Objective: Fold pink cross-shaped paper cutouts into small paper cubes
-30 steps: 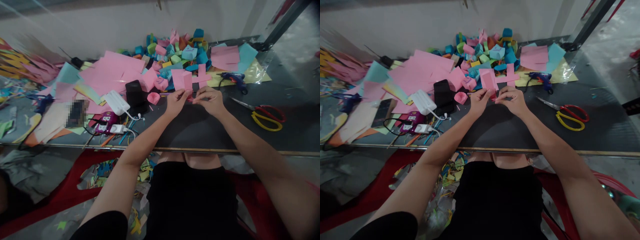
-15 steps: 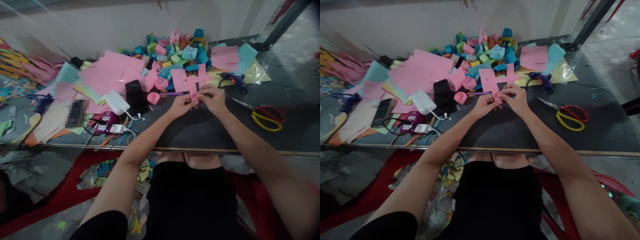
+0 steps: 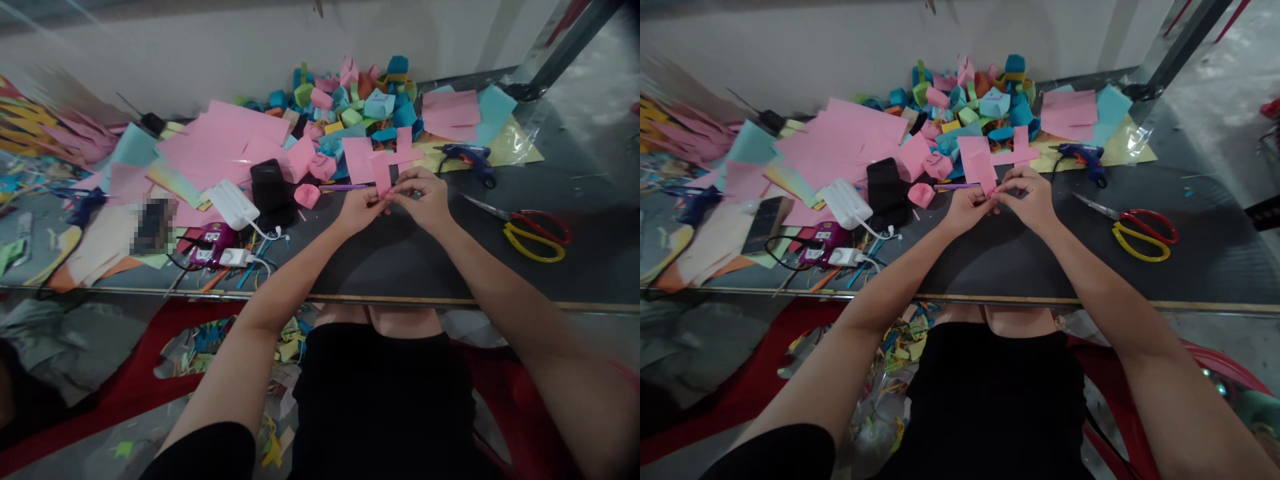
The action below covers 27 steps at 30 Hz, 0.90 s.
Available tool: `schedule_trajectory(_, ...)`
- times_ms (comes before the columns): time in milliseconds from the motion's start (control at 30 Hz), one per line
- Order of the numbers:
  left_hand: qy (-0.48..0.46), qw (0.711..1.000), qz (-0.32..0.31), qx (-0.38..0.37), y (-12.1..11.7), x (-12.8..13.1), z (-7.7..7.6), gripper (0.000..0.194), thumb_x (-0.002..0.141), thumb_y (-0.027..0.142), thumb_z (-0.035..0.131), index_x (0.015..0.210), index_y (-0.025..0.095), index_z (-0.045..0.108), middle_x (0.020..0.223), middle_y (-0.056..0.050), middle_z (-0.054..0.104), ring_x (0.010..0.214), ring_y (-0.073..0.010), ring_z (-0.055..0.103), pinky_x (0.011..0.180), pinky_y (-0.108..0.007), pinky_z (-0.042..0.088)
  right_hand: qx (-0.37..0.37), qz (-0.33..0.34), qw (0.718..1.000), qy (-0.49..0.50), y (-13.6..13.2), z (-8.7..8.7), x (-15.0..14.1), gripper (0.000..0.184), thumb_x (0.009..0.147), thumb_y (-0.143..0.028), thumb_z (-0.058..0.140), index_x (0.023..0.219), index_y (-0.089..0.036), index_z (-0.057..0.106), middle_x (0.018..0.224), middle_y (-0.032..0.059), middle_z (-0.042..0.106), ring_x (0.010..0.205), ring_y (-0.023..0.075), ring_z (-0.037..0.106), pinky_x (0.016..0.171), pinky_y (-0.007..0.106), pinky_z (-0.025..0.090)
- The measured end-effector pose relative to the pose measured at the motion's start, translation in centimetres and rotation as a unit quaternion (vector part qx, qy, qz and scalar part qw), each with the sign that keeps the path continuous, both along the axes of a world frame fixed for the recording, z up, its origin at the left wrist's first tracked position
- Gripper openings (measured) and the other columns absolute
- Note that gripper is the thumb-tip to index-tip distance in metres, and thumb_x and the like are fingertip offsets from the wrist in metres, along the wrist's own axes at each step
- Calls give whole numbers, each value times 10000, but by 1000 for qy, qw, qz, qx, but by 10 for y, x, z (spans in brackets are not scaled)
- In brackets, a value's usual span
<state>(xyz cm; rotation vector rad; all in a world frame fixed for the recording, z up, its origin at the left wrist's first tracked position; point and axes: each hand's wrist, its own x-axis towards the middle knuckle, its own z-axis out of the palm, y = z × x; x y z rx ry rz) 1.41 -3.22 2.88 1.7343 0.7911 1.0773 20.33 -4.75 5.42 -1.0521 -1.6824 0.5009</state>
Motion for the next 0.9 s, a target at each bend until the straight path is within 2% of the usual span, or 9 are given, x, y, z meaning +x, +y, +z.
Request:
schedule_trajectory(233,-8,1000,-19,7,4,-1,-1,256,971,395,806,949,142,772,783,-26,775,679,-111,721,663,-223,573,-22,16,1000,7,3,-1,2,104,802,-343,909,800,-254,854,1049,61,748,999,246,711,800,417,609)
schedule_trajectory(400,10,1000,19,4,5,-3,-3,189,967,327,790,927,143,778,742,-17,767,672,-123,712,670,-234,566,-4,33,999,-28,2,2,4,165,782,-370,934,909,-280,880,1160,65,751,1113,286,695,842,437,605)
schedule_trajectory(533,25,999,34,16,4,-3,-3,126,958,270,767,906,156,784,754,-11,776,710,-131,725,708,-236,577,-10,36,999,-30,1,2,4,100,786,-335,932,860,-303,872,1151,42,760,1024,264,699,868,468,605)
schedule_trajectory(700,30,999,27,28,3,-1,-1,122,955,281,780,945,161,793,755,-1,764,706,-129,730,719,-242,588,-36,36,999,-17,4,0,3,100,769,-300,943,807,-284,852,1120,36,772,982,241,701,895,467,620)
schedule_trajectory(900,29,1000,9,-8,2,-1,3,197,921,328,834,969,145,777,817,-24,798,705,-122,740,735,-245,615,-64,44,997,6,7,-2,4,161,775,-387,950,729,-282,837,1117,47,765,1016,247,721,840,432,645)
